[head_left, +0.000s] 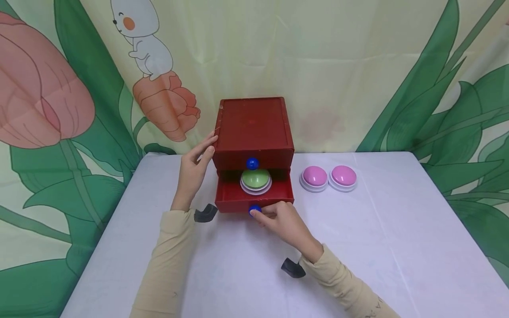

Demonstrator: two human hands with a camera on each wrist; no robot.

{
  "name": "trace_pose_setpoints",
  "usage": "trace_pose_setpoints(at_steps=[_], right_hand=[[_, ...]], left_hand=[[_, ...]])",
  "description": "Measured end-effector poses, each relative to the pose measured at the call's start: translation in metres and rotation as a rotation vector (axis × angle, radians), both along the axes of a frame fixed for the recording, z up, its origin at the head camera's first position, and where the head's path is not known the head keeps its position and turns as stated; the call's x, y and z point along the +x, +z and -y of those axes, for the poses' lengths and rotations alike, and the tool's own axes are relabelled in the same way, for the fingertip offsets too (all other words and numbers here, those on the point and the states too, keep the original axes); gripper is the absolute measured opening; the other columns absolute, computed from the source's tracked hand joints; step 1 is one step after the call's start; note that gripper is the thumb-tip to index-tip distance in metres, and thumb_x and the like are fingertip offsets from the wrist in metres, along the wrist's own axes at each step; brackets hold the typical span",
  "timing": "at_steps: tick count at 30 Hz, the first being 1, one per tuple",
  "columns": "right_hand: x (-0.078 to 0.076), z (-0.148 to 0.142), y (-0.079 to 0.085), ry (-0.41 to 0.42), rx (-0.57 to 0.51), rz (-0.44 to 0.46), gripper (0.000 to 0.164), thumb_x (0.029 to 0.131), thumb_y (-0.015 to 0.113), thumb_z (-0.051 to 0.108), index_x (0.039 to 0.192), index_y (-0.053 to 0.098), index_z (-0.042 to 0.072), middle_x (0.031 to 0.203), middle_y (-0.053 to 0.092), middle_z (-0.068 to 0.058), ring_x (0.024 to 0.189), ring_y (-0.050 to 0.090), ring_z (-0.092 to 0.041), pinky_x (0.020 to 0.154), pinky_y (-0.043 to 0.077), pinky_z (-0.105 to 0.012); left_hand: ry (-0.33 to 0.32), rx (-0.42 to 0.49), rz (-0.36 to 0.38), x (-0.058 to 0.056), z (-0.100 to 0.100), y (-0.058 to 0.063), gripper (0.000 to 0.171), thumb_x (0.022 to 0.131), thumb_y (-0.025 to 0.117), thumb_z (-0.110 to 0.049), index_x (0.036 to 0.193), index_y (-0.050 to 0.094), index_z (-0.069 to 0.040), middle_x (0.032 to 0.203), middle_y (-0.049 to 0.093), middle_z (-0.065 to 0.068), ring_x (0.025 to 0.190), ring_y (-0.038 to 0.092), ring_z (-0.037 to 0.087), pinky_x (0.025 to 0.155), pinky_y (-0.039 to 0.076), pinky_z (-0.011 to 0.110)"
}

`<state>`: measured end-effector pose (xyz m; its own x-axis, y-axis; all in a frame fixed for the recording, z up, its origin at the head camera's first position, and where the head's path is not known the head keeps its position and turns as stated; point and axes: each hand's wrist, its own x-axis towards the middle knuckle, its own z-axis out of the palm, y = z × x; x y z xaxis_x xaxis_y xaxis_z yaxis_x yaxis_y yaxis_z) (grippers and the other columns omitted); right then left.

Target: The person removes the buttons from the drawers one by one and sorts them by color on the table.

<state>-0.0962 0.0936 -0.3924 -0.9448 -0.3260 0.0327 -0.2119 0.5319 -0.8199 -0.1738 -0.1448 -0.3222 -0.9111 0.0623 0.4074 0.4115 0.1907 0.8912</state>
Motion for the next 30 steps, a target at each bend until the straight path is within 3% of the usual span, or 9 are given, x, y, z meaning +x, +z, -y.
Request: trace_pose_setpoints(at_steps=[11, 30], right_hand=[[0.007, 0.001, 0.002, 0.013, 0.006, 0.008, 0.026, 0.092, 0.070, 0.039, 0.081, 0.078, 0.017, 0.072, 0.072, -0.001, 0.066, 0.060, -0.009, 0.059, 0.050, -0.025], [0.014, -0.001, 0.001, 0.003, 0.011, 0.034, 0.022, 0.092, 0.071, 0.034, 0.086, 0.080, 0.015, 0.074, 0.073, 0.000, 0.069, 0.065, -0.007, 0.065, 0.054, -0.025]], left_hand=[[0.002, 0.000, 0.007, 0.001, 0.003, 0.002, 0.037, 0.102, 0.054, -0.012, 0.137, 0.058, -0.002, 0.150, 0.050, 0.008, 0.141, 0.044, 0.017, 0.107, 0.046, 0.035], [-0.053, -0.046, 0.051, -0.001, 0.006, 0.002, 0.041, 0.103, 0.052, -0.014, 0.142, 0.053, -0.002, 0.154, 0.045, 0.007, 0.143, 0.041, 0.021, 0.109, 0.043, 0.045]])
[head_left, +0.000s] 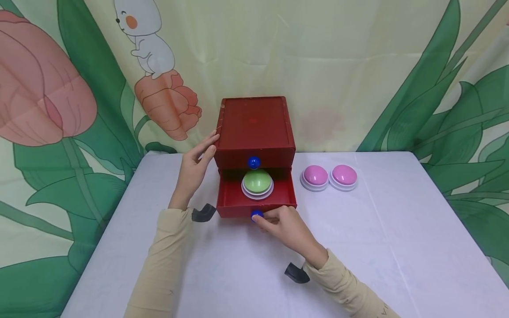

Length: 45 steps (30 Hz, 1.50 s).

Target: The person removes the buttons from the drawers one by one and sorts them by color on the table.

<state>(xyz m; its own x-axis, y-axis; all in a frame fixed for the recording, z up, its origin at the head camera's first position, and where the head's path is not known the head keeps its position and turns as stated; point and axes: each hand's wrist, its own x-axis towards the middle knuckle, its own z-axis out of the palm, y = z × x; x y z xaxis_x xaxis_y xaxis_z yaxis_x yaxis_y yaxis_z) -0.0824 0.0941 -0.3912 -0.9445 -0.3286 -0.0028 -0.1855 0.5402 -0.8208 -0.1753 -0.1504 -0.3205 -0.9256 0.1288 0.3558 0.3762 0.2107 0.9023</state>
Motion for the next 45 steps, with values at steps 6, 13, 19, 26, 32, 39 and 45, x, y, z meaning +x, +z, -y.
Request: trace_pose_setpoints(at_steps=[6, 13, 19, 26, 32, 39, 45], right_hand=[[0.001, -0.001, -0.002, 0.004, 0.008, 0.012, 0.025, 0.092, 0.071, 0.038, 0.088, 0.080, 0.014, 0.074, 0.073, 0.002, 0.070, 0.065, -0.007, 0.065, 0.054, -0.025], [0.003, -0.001, -0.003, 0.010, 0.005, 0.011, 0.027, 0.092, 0.070, 0.039, 0.089, 0.080, 0.014, 0.074, 0.073, 0.002, 0.069, 0.064, -0.006, 0.065, 0.054, -0.024], [0.005, 0.000, -0.004, 0.006, 0.004, -0.004, 0.024, 0.092, 0.071, 0.035, 0.090, 0.080, 0.013, 0.074, 0.073, 0.004, 0.070, 0.066, -0.006, 0.066, 0.054, -0.024], [0.008, 0.000, -0.003, -0.006, 0.015, -0.008, 0.024, 0.091, 0.072, 0.035, 0.094, 0.081, 0.013, 0.080, 0.075, 0.006, 0.076, 0.069, -0.007, 0.069, 0.056, -0.022], [0.011, 0.000, -0.003, -0.013, 0.030, 0.002, 0.024, 0.091, 0.072, 0.035, 0.096, 0.081, 0.013, 0.081, 0.075, 0.007, 0.077, 0.069, -0.009, 0.069, 0.056, -0.022], [0.014, 0.001, -0.003, -0.011, 0.009, 0.008, 0.027, 0.091, 0.072, 0.037, 0.096, 0.080, 0.012, 0.081, 0.075, 0.004, 0.076, 0.070, -0.008, 0.070, 0.056, -0.022], [0.015, 0.001, -0.004, -0.005, -0.028, 0.028, 0.032, 0.092, 0.069, 0.040, 0.094, 0.080, 0.011, 0.075, 0.074, 0.001, 0.072, 0.069, -0.005, 0.070, 0.056, -0.022]], left_hand=[[-0.002, -0.002, 0.001, -0.003, 0.001, -0.004, 0.041, 0.103, 0.053, -0.015, 0.143, 0.053, -0.004, 0.154, 0.045, 0.006, 0.143, 0.041, 0.020, 0.109, 0.043, 0.045], [0.000, 0.010, -0.007, 0.000, 0.000, -0.001, 0.041, 0.103, 0.053, -0.013, 0.142, 0.053, -0.002, 0.154, 0.045, 0.007, 0.143, 0.042, 0.020, 0.109, 0.043, 0.043], [0.002, 0.012, -0.019, -0.001, -0.001, -0.003, 0.040, 0.103, 0.052, -0.013, 0.141, 0.053, -0.001, 0.153, 0.046, 0.008, 0.142, 0.043, 0.020, 0.109, 0.044, 0.042], [0.006, 0.016, -0.027, -0.001, -0.001, -0.003, 0.040, 0.103, 0.053, -0.012, 0.141, 0.054, -0.001, 0.153, 0.046, 0.008, 0.142, 0.043, 0.020, 0.108, 0.044, 0.042], [0.006, 0.024, -0.031, 0.000, -0.002, -0.002, 0.040, 0.103, 0.053, -0.012, 0.141, 0.054, -0.001, 0.153, 0.046, 0.008, 0.142, 0.042, 0.020, 0.109, 0.043, 0.041], [0.006, 0.023, -0.038, 0.001, -0.002, -0.002, 0.040, 0.103, 0.053, -0.011, 0.141, 0.054, -0.001, 0.152, 0.047, 0.008, 0.142, 0.043, 0.020, 0.108, 0.044, 0.040], [0.011, 0.022, -0.041, 0.001, -0.002, -0.002, 0.040, 0.102, 0.053, -0.011, 0.141, 0.054, -0.001, 0.152, 0.047, 0.008, 0.142, 0.043, 0.020, 0.109, 0.044, 0.040]])
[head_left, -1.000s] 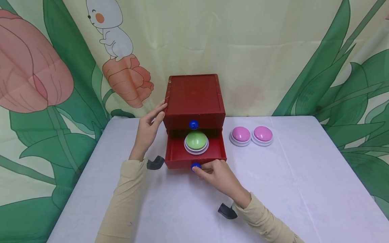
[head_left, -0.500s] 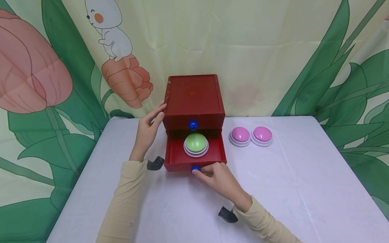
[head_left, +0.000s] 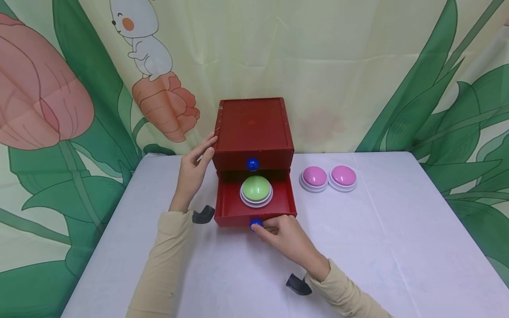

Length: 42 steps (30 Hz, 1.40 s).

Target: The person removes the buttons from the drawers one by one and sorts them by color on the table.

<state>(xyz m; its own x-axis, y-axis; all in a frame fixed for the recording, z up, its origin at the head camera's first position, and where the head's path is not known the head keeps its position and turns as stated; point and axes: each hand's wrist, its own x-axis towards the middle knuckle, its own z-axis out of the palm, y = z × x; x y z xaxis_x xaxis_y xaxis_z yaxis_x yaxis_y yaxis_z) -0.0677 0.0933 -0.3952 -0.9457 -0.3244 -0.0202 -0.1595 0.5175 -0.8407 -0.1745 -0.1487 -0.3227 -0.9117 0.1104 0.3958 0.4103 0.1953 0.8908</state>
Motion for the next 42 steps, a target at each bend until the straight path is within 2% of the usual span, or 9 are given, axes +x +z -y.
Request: trace_pose_setpoints(at_steps=[8, 19, 25, 29, 38, 42], right_hand=[[0.002, -0.001, 0.005, 0.002, 0.009, 0.008, 0.033, 0.093, 0.068, 0.042, 0.098, 0.080, 0.011, 0.080, 0.075, -0.001, 0.072, 0.069, -0.004, 0.070, 0.057, -0.022], [0.004, -0.008, 0.024, -0.033, 0.054, -0.048, 0.019, 0.091, 0.073, 0.030, 0.100, 0.080, 0.015, 0.087, 0.077, 0.006, 0.078, 0.071, -0.003, 0.073, 0.058, -0.020], [0.004, -0.011, 0.036, -0.046, 0.045, -0.040, 0.018, 0.091, 0.073, 0.027, 0.102, 0.080, 0.015, 0.087, 0.077, 0.007, 0.080, 0.072, -0.005, 0.073, 0.059, -0.021], [0.003, -0.014, 0.042, -0.039, 0.028, -0.071, 0.020, 0.091, 0.073, 0.027, 0.103, 0.080, 0.013, 0.089, 0.077, 0.005, 0.080, 0.073, -0.007, 0.073, 0.059, -0.022], [-0.001, -0.016, 0.054, -0.069, -0.054, -0.124, 0.013, 0.090, 0.075, 0.020, 0.098, 0.078, 0.011, 0.082, 0.077, -0.001, 0.070, 0.071, -0.003, 0.066, 0.058, -0.024], [-0.003, -0.016, 0.057, -0.079, -0.059, -0.129, 0.012, 0.090, 0.075, 0.019, 0.099, 0.077, 0.012, 0.081, 0.076, 0.000, 0.069, 0.071, -0.008, 0.064, 0.058, -0.025]], left_hand=[[0.002, 0.003, -0.001, 0.000, 0.001, -0.001, 0.039, 0.102, 0.053, -0.011, 0.140, 0.054, -0.001, 0.152, 0.047, 0.009, 0.141, 0.044, 0.021, 0.108, 0.044, 0.039], [0.001, -0.001, 0.001, -0.001, 0.001, -0.001, 0.040, 0.102, 0.053, -0.012, 0.141, 0.054, -0.001, 0.152, 0.047, 0.009, 0.141, 0.044, 0.021, 0.109, 0.044, 0.041], [0.000, 0.001, 0.001, -0.002, 0.001, -0.002, 0.040, 0.102, 0.053, -0.011, 0.141, 0.054, -0.001, 0.152, 0.047, 0.008, 0.142, 0.043, 0.021, 0.108, 0.044, 0.040], [0.000, 0.005, -0.001, -0.002, 0.000, -0.002, 0.040, 0.102, 0.053, -0.011, 0.140, 0.054, -0.001, 0.152, 0.047, 0.009, 0.142, 0.043, 0.021, 0.108, 0.044, 0.040], [-0.002, 0.005, -0.001, -0.001, 0.000, -0.001, 0.040, 0.102, 0.053, -0.011, 0.140, 0.054, -0.001, 0.152, 0.047, 0.009, 0.142, 0.043, 0.020, 0.109, 0.044, 0.040], [0.001, 0.000, -0.003, -0.001, 0.000, -0.001, 0.040, 0.102, 0.053, -0.012, 0.141, 0.054, -0.001, 0.152, 0.047, 0.008, 0.142, 0.043, 0.020, 0.109, 0.044, 0.041]])
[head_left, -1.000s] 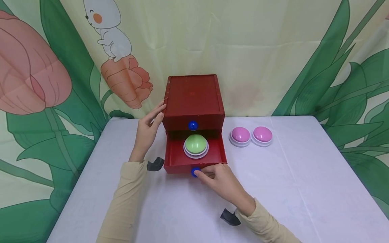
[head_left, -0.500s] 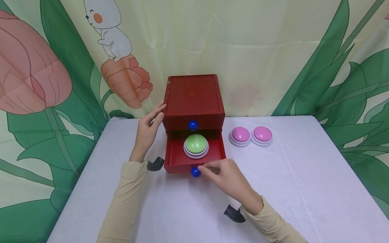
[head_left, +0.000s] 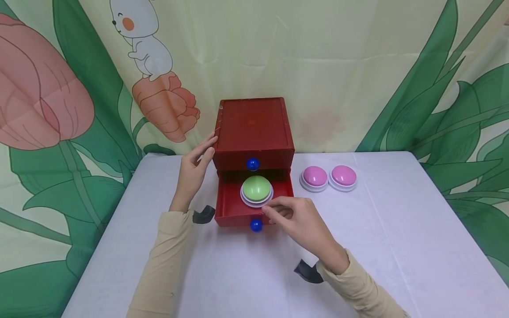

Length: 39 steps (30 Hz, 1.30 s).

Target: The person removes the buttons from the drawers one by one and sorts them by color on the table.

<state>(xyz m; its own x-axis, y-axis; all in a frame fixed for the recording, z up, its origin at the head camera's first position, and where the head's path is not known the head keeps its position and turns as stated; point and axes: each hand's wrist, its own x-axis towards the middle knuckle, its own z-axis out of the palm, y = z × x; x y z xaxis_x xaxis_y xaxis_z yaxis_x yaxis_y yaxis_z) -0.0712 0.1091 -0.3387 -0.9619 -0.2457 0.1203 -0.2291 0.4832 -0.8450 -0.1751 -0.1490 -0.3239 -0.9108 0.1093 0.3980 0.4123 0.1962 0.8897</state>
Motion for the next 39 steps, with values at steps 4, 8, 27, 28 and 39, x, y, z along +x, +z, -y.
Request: trace_pose_setpoints(at_steps=[4, 8, 27, 28, 39], right_hand=[[-0.005, 0.000, 0.002, -0.013, 0.005, -0.035, 0.013, 0.089, 0.076, 0.018, 0.101, 0.077, 0.013, 0.085, 0.075, 0.001, 0.070, 0.071, -0.014, 0.063, 0.058, -0.023], [-0.011, 0.001, 0.003, -0.023, 0.030, -0.089, 0.018, 0.088, 0.077, 0.019, 0.104, 0.076, 0.011, 0.088, 0.074, 0.001, 0.071, 0.068, -0.011, 0.064, 0.057, -0.023], [-0.048, 0.014, -0.013, 0.022, 0.181, -0.183, 0.049, 0.080, 0.085, 0.022, 0.121, 0.067, 0.002, 0.123, 0.065, -0.011, 0.115, 0.060, -0.027, 0.095, 0.055, -0.040], [-0.048, 0.015, -0.013, 0.020, 0.191, -0.175, 0.050, 0.080, 0.085, 0.023, 0.122, 0.067, 0.003, 0.125, 0.064, -0.010, 0.117, 0.059, -0.027, 0.095, 0.055, -0.040], [-0.057, 0.022, -0.014, 0.070, 0.282, -0.139, 0.060, 0.081, 0.083, 0.026, 0.130, 0.062, 0.000, 0.133, 0.060, -0.014, 0.125, 0.053, -0.032, 0.098, 0.053, -0.044]], left_hand=[[0.000, 0.002, 0.000, 0.000, 0.000, 0.000, 0.040, 0.103, 0.053, -0.012, 0.141, 0.054, -0.001, 0.152, 0.047, 0.008, 0.142, 0.043, 0.020, 0.109, 0.044, 0.040], [0.000, 0.005, 0.001, -0.001, 0.001, -0.002, 0.040, 0.103, 0.053, -0.012, 0.141, 0.054, -0.001, 0.152, 0.047, 0.008, 0.142, 0.043, 0.020, 0.108, 0.044, 0.039], [0.002, 0.005, -0.004, -0.003, 0.000, -0.003, 0.040, 0.103, 0.053, -0.012, 0.141, 0.054, -0.001, 0.152, 0.047, 0.008, 0.141, 0.044, 0.020, 0.108, 0.045, 0.040], [0.001, 0.006, -0.004, -0.003, 0.000, -0.003, 0.040, 0.103, 0.053, -0.012, 0.141, 0.054, -0.001, 0.152, 0.048, 0.007, 0.141, 0.045, 0.019, 0.108, 0.045, 0.040], [0.001, 0.002, -0.008, -0.003, 0.001, -0.003, 0.040, 0.102, 0.053, -0.011, 0.141, 0.054, -0.001, 0.151, 0.048, 0.007, 0.140, 0.045, 0.020, 0.107, 0.045, 0.040]])
